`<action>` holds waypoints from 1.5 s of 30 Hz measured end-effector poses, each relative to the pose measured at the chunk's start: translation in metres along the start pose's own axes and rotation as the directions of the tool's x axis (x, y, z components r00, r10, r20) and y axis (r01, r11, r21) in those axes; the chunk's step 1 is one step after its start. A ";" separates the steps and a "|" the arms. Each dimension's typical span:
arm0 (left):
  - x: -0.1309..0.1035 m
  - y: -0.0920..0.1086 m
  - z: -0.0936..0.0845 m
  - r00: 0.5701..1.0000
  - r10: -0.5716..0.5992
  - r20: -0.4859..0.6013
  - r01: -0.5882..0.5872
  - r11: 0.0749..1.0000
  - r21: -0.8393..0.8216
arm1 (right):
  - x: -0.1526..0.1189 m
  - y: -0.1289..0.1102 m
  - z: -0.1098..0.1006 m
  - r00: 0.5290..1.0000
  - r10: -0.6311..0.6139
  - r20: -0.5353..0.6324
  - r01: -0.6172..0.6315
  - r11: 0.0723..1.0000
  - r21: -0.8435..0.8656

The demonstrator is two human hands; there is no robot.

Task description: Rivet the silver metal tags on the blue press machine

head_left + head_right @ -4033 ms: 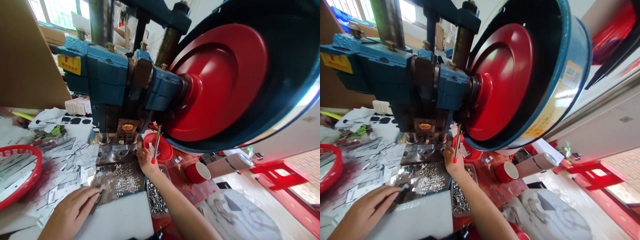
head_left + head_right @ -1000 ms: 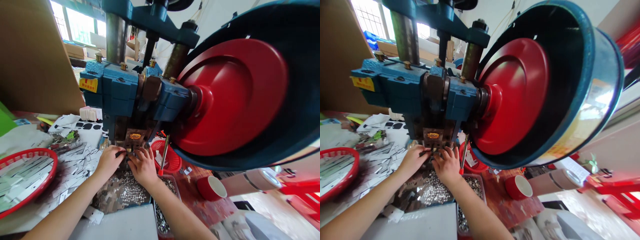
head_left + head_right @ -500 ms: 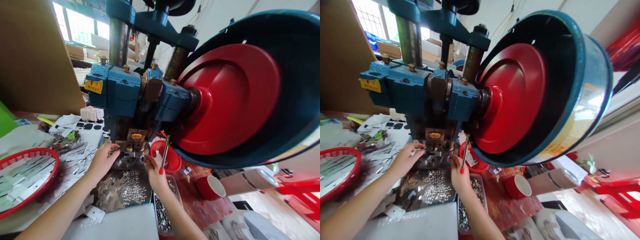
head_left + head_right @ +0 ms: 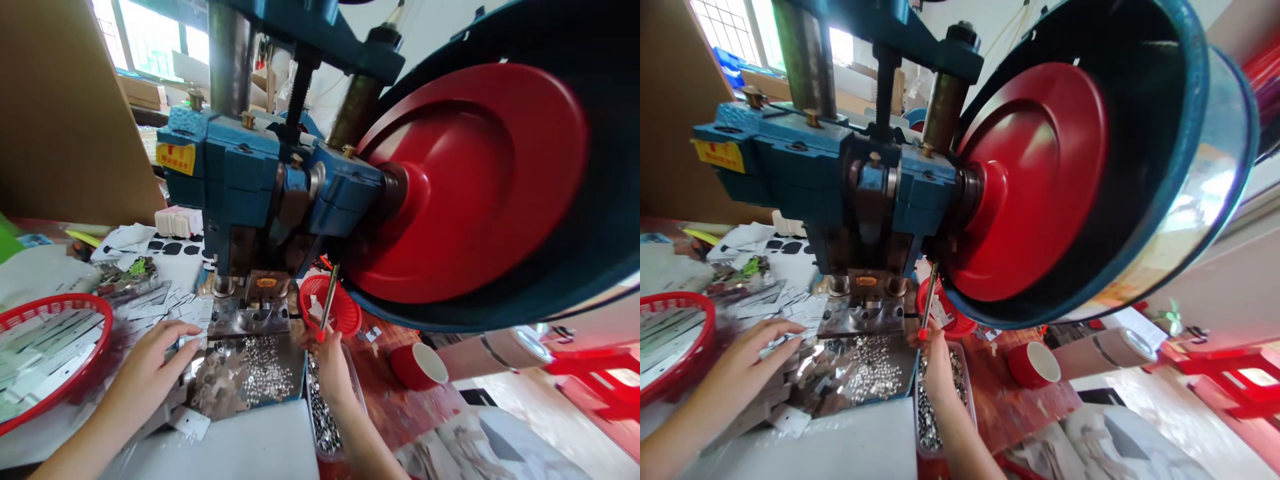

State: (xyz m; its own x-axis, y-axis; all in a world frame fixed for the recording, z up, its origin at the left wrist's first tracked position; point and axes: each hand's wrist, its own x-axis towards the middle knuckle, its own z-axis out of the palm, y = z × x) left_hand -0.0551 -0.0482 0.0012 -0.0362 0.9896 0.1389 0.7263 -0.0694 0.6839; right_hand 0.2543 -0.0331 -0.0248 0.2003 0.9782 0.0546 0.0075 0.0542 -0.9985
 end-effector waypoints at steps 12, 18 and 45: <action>-0.024 -0.004 -0.004 0.977 0.055 0.204 -0.094 0.978 0.185 | 0.066 -0.009 0.074 0.979 -0.052 0.197 0.154 0.824 -0.546; -0.040 -0.017 -0.023 0.936 0.039 0.350 -0.136 0.957 0.257 | 0.055 -0.004 0.017 0.996 0.000 -0.091 -0.016 0.984 -0.179; -0.044 -0.004 0.002 0.953 -0.197 0.230 0.216 0.975 -0.058 | -0.010 -0.005 0.058 0.846 -0.045 0.532 0.495 0.437 -0.751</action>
State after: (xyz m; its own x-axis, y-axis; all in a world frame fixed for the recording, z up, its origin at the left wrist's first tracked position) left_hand -0.0553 -0.0910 -0.0092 -0.0196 0.9856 -0.1677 0.6600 0.1387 0.7383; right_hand 0.1956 -0.0313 -0.0204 -0.3520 0.9314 0.0925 0.8380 0.3576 -0.4122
